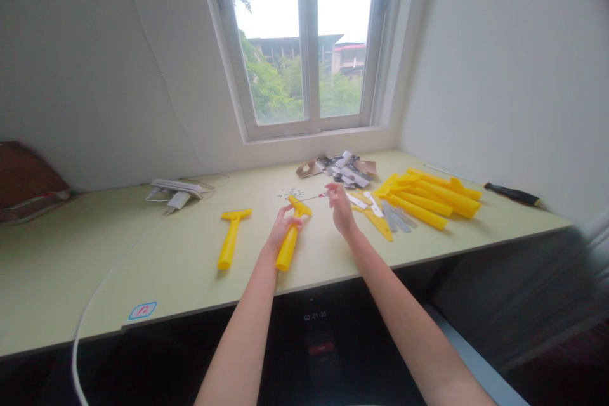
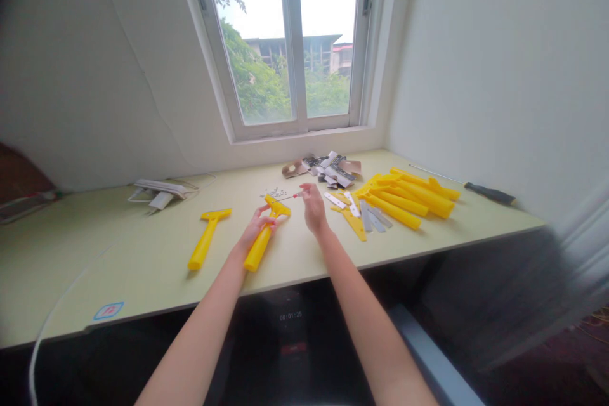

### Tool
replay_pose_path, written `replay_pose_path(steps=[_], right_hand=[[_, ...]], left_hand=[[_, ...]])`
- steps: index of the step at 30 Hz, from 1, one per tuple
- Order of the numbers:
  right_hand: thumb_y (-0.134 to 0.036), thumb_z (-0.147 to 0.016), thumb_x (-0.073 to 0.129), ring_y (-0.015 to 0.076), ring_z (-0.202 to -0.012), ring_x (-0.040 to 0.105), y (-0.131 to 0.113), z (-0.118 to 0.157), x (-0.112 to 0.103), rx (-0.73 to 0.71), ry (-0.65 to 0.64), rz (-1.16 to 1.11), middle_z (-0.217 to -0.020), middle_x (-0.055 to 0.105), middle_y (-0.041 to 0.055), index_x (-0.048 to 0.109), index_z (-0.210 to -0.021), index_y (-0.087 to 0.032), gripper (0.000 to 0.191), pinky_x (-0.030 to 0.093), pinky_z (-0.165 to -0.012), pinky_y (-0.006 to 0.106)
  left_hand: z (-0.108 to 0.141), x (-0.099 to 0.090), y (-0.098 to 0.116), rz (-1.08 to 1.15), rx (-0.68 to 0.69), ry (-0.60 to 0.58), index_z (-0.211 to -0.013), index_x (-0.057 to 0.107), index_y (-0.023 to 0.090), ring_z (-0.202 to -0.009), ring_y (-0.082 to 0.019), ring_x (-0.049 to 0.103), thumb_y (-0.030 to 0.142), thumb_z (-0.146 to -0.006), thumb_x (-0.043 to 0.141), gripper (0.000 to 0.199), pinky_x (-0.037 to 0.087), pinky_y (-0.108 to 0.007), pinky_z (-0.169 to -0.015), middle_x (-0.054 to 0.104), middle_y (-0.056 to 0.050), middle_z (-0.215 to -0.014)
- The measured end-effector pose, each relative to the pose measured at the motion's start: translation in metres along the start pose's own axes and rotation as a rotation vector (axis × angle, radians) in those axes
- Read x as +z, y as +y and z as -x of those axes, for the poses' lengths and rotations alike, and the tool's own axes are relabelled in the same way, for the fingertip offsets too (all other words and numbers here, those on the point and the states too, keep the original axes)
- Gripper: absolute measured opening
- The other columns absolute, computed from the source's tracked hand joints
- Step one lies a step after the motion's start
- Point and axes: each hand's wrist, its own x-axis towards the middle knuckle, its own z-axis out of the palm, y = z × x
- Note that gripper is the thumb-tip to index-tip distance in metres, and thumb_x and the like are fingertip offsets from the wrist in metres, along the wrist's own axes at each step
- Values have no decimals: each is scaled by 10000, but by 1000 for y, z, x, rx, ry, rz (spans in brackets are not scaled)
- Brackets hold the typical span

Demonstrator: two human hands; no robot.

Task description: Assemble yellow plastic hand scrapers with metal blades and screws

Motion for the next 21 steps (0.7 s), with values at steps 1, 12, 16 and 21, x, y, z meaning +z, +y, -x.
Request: replay_pose_path(steps=[1,12,16,21], right_hand=[[-311,-842,317,128,-600,461,-1,0,0,-5,15,1,-717,518,18,501,-926,-190,236,362,-524,243],[-339,-825,356,113,-558,424,2,0,1,56,62,26,-648,466,-18,439,-790,-203,163,338,-529,237],[-320,-803,385,130,-649,470,0,-1,0,-8,75,28,-725,507,5,437,-805,-202,129,369,-591,251],[-376,-785,467,95,-451,368,-4,1,-2,108,60,24,-496,386,-70,435,-788,-207,172,289,-467,216]], left_hand=[[0,0,0,0,-3,0,-1143,370,239,-483,-58,478,96,-605,558,588,366,-172,-510,513,27,-633],[-1,-1,-1,-32,3,-15,-1140,368,247,-470,-61,463,114,-600,571,592,351,-175,-493,509,29,-617],[-1,-2,-1,-36,7,-22,-1141,366,254,-475,-60,463,117,-604,567,590,347,-171,-498,511,28,-613],[-2,-4,-2,-68,7,-25,-1145,372,261,-475,-64,461,138,-607,576,589,347,-177,-496,515,26,-621]])
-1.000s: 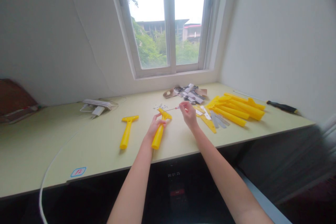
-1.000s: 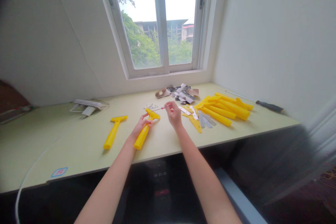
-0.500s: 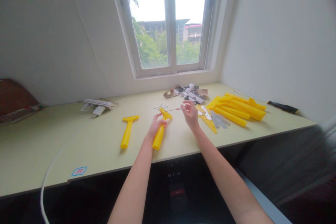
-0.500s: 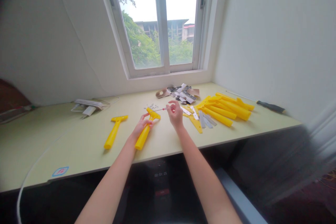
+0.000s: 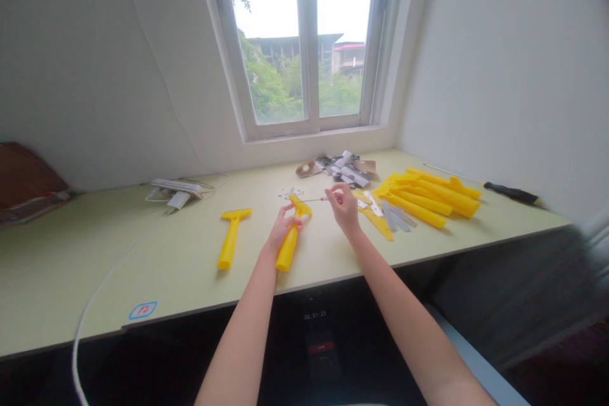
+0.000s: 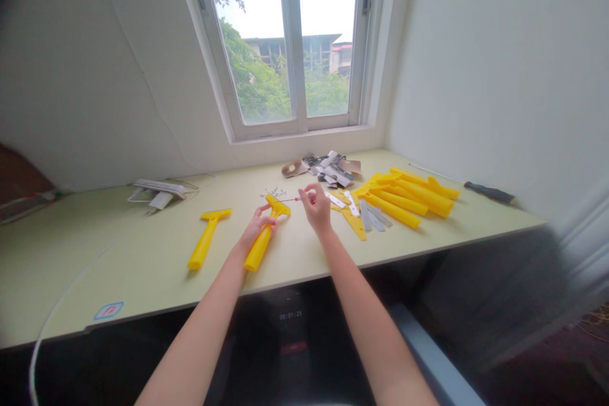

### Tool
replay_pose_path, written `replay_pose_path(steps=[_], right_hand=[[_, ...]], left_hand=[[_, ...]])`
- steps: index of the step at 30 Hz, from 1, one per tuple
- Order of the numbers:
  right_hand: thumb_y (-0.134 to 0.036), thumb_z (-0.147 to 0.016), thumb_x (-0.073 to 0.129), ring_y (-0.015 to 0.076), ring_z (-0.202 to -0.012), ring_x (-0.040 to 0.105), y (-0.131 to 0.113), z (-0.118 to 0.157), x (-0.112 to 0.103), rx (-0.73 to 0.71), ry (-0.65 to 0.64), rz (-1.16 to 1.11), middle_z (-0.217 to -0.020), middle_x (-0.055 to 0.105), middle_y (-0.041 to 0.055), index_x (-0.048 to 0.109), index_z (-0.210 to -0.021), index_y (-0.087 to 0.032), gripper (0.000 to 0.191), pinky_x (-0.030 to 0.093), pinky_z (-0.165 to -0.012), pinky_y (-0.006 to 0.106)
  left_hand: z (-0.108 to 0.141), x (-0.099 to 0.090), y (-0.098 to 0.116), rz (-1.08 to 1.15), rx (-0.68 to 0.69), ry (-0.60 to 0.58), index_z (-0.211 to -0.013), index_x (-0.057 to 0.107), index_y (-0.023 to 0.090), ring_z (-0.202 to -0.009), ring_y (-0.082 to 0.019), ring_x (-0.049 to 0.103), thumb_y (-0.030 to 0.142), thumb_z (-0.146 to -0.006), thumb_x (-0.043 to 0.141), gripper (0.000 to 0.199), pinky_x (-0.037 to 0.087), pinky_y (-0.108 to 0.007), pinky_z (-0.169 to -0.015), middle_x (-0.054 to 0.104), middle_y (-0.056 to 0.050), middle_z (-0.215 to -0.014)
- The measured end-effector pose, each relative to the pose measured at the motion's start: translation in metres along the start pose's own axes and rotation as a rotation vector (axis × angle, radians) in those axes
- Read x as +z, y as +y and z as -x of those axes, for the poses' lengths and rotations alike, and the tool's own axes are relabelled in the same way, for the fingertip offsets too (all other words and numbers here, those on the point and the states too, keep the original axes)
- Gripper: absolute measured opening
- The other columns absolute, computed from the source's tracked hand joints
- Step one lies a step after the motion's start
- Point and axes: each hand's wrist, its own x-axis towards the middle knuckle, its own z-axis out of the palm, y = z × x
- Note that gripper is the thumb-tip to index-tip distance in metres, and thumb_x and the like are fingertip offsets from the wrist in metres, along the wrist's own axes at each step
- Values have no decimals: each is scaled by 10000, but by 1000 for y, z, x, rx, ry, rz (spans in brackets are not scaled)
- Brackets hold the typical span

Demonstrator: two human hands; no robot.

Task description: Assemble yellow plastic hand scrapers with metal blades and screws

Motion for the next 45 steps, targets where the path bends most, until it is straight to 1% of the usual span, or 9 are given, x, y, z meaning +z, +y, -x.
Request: replay_pose_path(steps=[2,5,8,14,17,22,29,38,45], right_hand=[[-379,-804,424,97,-456,364,3,0,1,16,-34,9,-498,370,-65,425,-744,-207,182,283,-465,217],[-329,-814,354,102,-523,404,8,-1,3,-1,-59,-60,-637,435,-33,401,-774,-214,131,326,-498,222],[-299,-782,386,103,-559,419,7,-2,3,-33,-59,-80,-717,460,-17,390,-788,-215,84,344,-516,225],[-409,-789,440,90,-433,341,3,0,0,22,-67,-30,-496,360,-74,422,-802,-211,199,264,-446,207],[-379,-810,379,97,-471,376,10,-1,2,14,-99,-58,-550,394,-56,401,-770,-215,170,305,-470,214],[-301,-755,454,105,-571,442,8,-3,3,-37,-116,-82,-679,478,-25,398,-785,-211,110,352,-514,218],[-410,-794,441,78,-391,327,0,1,-1,49,-110,-14,-450,395,-76,440,-783,-202,208,239,-410,199],[-298,-777,417,130,-620,482,4,-3,0,-53,-109,-33,-702,517,-8,432,-795,-213,88,370,-539,241],[-334,-800,434,121,-586,490,-4,0,-5,-73,-104,42,-661,535,-7,476,-797,-202,138,352,-519,224]], left_hand=[[0,0,0,-3,1,9,-1147,374,260,-476,-66,462,143,-604,580,593,347,-179,-494,513,26,-623],[0,1,1,13,0,33,-1149,374,256,-478,-63,462,143,-598,582,599,349,-179,-498,510,28,-627],[0,2,2,32,9,38,-1146,377,250,-484,-61,467,134,-597,583,597,354,-180,-509,509,29,-631],[0,1,1,11,-2,44,-1141,385,247,-477,-66,468,138,-597,587,590,359,-189,-504,513,29,-637],[0,1,2,34,-2,53,-1135,376,246,-476,-62,467,124,-596,577,588,361,-185,-503,513,31,-641],[3,4,5,83,9,45,-1123,360,230,-481,-54,466,94,-596,568,583,359,-174,-508,511,35,-643],[3,5,4,69,10,31,-1110,372,227,-477,-54,462,107,-588,581,574,353,-174,-508,499,39,-627],[5,6,5,62,19,44,-1099,380,222,-486,-60,461,113,-591,579,557,357,-189,-513,494,36,-635],[6,6,6,28,23,46,-1114,377,218,-479,-62,459,115,-584,575,575,348,-187,-512,508,35,-625]])
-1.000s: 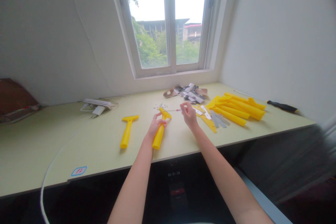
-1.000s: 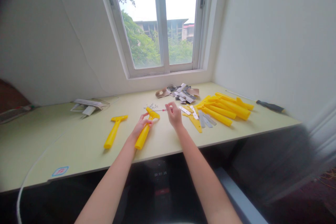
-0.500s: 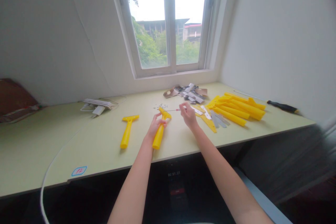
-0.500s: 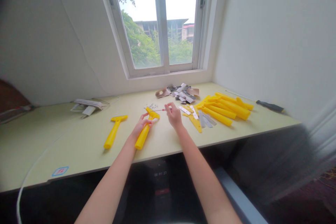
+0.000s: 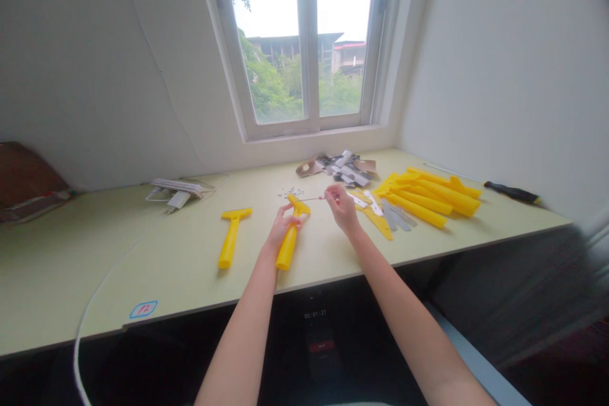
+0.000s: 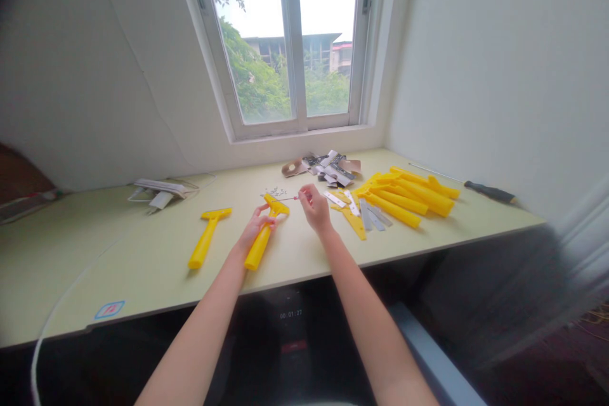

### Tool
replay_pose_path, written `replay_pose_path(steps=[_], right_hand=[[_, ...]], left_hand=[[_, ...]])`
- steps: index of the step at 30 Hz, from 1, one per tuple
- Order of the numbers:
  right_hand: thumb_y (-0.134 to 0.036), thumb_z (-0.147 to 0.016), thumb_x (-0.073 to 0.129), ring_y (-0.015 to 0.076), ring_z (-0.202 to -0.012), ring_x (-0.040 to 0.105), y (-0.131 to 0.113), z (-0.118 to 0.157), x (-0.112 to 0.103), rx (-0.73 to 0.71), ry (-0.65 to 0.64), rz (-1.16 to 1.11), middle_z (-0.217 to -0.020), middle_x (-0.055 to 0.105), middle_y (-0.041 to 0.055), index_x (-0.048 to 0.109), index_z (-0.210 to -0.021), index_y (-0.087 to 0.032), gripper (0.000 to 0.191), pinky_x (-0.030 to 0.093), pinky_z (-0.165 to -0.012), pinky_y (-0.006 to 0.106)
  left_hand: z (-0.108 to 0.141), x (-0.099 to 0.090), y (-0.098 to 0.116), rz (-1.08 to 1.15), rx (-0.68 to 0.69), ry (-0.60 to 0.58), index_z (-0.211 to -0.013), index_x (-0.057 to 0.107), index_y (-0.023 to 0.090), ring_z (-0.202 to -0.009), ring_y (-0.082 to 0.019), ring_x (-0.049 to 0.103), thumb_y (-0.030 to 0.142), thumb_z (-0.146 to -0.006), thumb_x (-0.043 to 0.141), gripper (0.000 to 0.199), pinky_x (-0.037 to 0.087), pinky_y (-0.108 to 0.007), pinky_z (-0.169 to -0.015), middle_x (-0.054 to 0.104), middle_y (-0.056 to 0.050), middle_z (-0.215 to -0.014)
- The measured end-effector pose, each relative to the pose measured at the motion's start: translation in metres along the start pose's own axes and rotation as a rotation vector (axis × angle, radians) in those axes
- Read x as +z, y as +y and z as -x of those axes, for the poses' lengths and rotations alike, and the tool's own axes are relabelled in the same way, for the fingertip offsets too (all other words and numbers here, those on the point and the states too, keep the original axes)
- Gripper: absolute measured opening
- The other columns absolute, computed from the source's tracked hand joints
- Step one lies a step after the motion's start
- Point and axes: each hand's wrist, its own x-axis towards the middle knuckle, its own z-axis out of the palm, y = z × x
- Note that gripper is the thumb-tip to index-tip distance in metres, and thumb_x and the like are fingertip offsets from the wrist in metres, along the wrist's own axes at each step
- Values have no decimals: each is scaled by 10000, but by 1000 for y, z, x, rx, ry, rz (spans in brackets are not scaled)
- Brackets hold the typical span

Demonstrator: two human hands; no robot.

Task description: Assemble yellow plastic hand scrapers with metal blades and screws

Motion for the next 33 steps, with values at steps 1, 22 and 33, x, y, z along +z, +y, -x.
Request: replay_pose_path(steps=[1,22,33], right_hand=[[-340,-802,433,115,-558,477,0,0,0,5,7,6,-634,524,-15,478,-798,-202,145,341,-504,220],[-345,-790,473,140,-628,559,3,0,3,12,41,-33,-687,595,12,482,-805,-204,142,408,-535,239],[-369,-745,528,138,-626,569,1,0,4,68,20,-89,-686,617,27,522,-743,-183,187,413,-503,219]], left_hand=[[0,0,0,-10,4,-1,-1114,379,215,-481,-64,460,118,-586,575,571,348,-189,-511,508,34,-622],[-1,0,-2,-48,4,-22,-1127,386,228,-474,-74,464,127,-594,578,576,344,-193,-504,517,29,-612],[-4,-3,-5,22,-3,-13,-1116,388,233,-456,-60,468,91,-595,579,573,353,-172,-480,512,36,-613]])
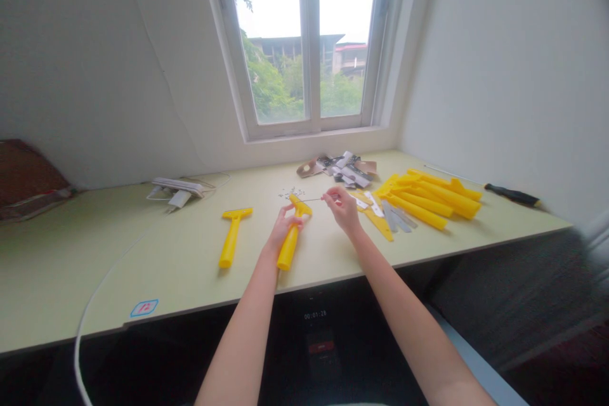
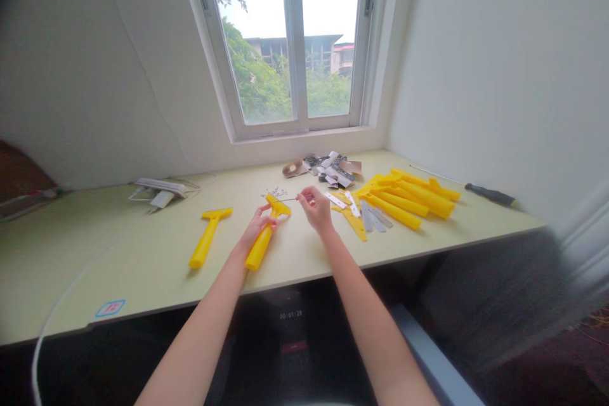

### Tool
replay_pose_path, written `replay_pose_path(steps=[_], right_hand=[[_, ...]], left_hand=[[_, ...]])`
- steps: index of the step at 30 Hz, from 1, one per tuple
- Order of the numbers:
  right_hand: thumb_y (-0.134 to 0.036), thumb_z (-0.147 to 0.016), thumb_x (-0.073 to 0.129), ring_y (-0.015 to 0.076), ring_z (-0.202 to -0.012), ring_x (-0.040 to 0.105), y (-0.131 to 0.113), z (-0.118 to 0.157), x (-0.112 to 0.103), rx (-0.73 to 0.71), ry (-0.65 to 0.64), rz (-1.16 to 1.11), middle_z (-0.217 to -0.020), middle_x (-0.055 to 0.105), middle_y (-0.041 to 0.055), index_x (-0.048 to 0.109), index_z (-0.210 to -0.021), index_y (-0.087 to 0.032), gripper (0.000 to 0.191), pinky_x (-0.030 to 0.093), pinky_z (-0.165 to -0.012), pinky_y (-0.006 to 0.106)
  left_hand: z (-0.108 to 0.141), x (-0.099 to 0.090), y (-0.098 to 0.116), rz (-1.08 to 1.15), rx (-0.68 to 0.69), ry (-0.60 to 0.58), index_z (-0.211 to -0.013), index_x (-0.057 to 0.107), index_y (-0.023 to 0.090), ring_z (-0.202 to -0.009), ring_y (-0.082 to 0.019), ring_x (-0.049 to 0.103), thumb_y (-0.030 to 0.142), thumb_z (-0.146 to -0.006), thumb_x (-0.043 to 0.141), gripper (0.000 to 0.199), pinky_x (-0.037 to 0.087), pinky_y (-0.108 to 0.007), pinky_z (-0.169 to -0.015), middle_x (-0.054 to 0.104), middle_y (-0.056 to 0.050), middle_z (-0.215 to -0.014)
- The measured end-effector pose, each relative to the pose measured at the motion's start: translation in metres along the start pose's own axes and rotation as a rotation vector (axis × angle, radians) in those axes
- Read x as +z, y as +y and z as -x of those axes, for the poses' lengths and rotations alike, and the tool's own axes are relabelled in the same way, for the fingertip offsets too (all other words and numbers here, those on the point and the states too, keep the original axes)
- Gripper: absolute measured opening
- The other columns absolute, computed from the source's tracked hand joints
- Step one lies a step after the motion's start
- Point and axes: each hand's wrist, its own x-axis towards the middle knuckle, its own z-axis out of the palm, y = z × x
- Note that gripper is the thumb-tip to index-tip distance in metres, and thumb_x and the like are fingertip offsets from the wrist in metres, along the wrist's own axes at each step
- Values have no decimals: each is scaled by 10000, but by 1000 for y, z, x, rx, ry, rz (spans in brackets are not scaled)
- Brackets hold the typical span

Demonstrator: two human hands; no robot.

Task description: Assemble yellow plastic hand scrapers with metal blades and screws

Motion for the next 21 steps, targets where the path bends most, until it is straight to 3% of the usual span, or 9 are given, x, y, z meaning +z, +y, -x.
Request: replay_pose_path(steps=[3,6,8,12,16,21], right_hand=[[-400,-744,516,130,-589,563,4,-3,2,40,11,-37,-690,627,27,557,-784,-174,234,415,-493,221],[-381,-765,475,149,-656,584,14,-6,1,112,70,22,-757,648,50,598,-863,-163,269,435,-534,241],[-317,-759,480,168,-735,593,22,-6,-1,192,71,203,-821,659,72,631,-858,-155,243,445,-630,269],[-203,-748,463,224,-851,564,30,-1,2,294,-90,744,-847,651,108,673,-813,-163,224,391,-748,330],[-190,-738,462,276,-972,466,25,-3,23,203,-128,1059,-991,583,142,637,-943,-152,272,327,-789,383],[-191,-775,426,244,-994,428,16,-30,69,67,-388,1029,-1037,557,109,619,-974,-186,277,298,-803,357]], left_hand=[[-1,0,1,77,3,3,-1094,386,225,-467,-57,479,61,-592,570,560,365,-167,-479,518,28,-643],[-2,-2,3,195,44,103,-1066,384,220,-459,-51,472,27,-579,556,551,371,-162,-463,515,25,-665],[-3,-5,5,310,111,208,-1039,389,219,-459,-43,464,10,-580,535,525,371,-152,-453,519,18,-688],[-2,-9,7,478,234,374,-975,410,199,-472,-33,463,-5,-595,504,441,380,-132,-454,521,8,-701],[1,-9,8,528,303,452,-971,412,195,-471,-34,472,-13,-596,499,438,391,-131,-461,532,4,-696],[-1,-9,6,516,286,454,-943,421,199,-486,-46,494,4,-608,512,398,401,-135,-463,541,2,-689]])
